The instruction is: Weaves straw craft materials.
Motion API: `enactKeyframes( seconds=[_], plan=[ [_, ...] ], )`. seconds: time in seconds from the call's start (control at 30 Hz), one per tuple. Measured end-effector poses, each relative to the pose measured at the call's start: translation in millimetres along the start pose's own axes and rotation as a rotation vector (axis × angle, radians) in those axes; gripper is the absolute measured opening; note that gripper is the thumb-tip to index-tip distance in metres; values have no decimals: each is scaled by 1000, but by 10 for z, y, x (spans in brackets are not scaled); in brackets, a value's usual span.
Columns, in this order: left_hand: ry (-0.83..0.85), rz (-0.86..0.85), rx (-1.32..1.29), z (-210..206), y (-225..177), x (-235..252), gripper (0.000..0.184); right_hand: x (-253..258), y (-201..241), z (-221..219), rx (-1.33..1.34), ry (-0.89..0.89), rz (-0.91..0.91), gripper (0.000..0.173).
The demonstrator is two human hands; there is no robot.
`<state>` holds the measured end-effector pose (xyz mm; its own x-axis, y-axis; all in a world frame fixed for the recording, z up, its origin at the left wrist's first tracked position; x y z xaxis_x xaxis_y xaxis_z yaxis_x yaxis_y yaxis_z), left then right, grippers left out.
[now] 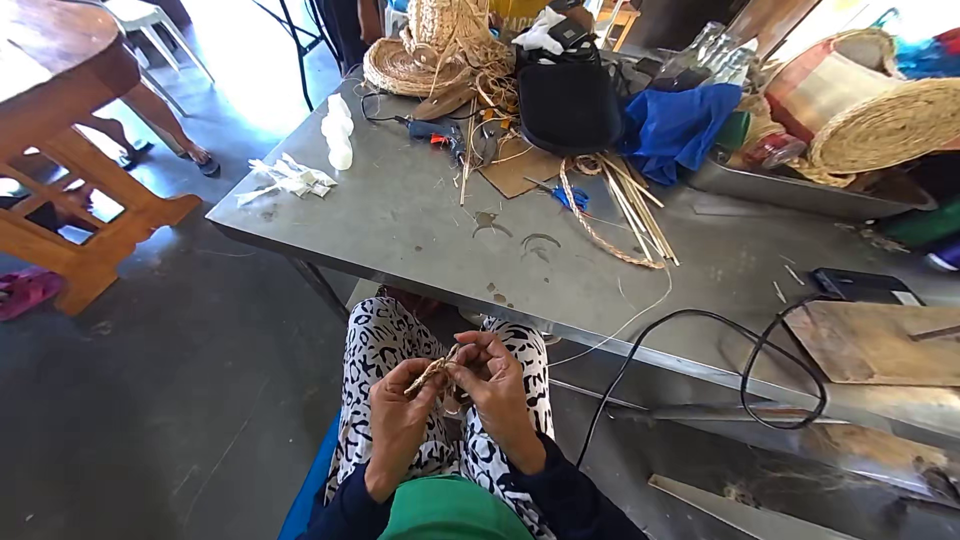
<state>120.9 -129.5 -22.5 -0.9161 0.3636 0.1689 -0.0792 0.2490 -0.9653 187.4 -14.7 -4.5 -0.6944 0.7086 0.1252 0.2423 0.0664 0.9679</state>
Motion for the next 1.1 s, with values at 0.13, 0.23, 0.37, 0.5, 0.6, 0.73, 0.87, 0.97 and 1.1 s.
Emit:
enactKeyframes(
  seconds=[0.13,0.23,0.37,0.5,0.6,0.73,0.87,0.97,1.1],
  plan=[
    [-10,-28,14,-9,10,8,13,-6,35,11,-13,-34,-9,44],
    [-21,-63,70,-14,21,16,11,10,81,35,-33,-51,-113,26],
    [-23,-115,200,-11,66,-12,10,78,107,97,-155,34,-195,15],
    [-8,-152,223,-4,85,-2,10,118,69,162,-362,113,-9,5],
    [8,-175,247,-5,105,1,11,121,56,162,-478,117,125,6],
    [-1,-143,269,-7,93,4,10,96,38,138,-505,107,167,7],
    [-1,-111,276,-7,77,8,10,68,18,118,-507,81,179,7],
    [9,-97,277,-4,82,8,10,51,18,103,-517,55,143,7],
    [18,-93,252,-9,95,0,10,28,24,79,-519,22,126,8]
  ],
)
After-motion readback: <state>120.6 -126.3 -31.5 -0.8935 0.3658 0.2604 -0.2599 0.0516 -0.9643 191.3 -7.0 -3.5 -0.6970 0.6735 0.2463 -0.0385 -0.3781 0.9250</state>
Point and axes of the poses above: each hand's wrist, its own x-axis towards the middle knuckle, its own z-axis out of the back of the hand, y = z × x, the point moved 1 cm from there along x, towards the middle knuckle, and after that the axes turned 6 degrees about -y, right-handed, at the moved point
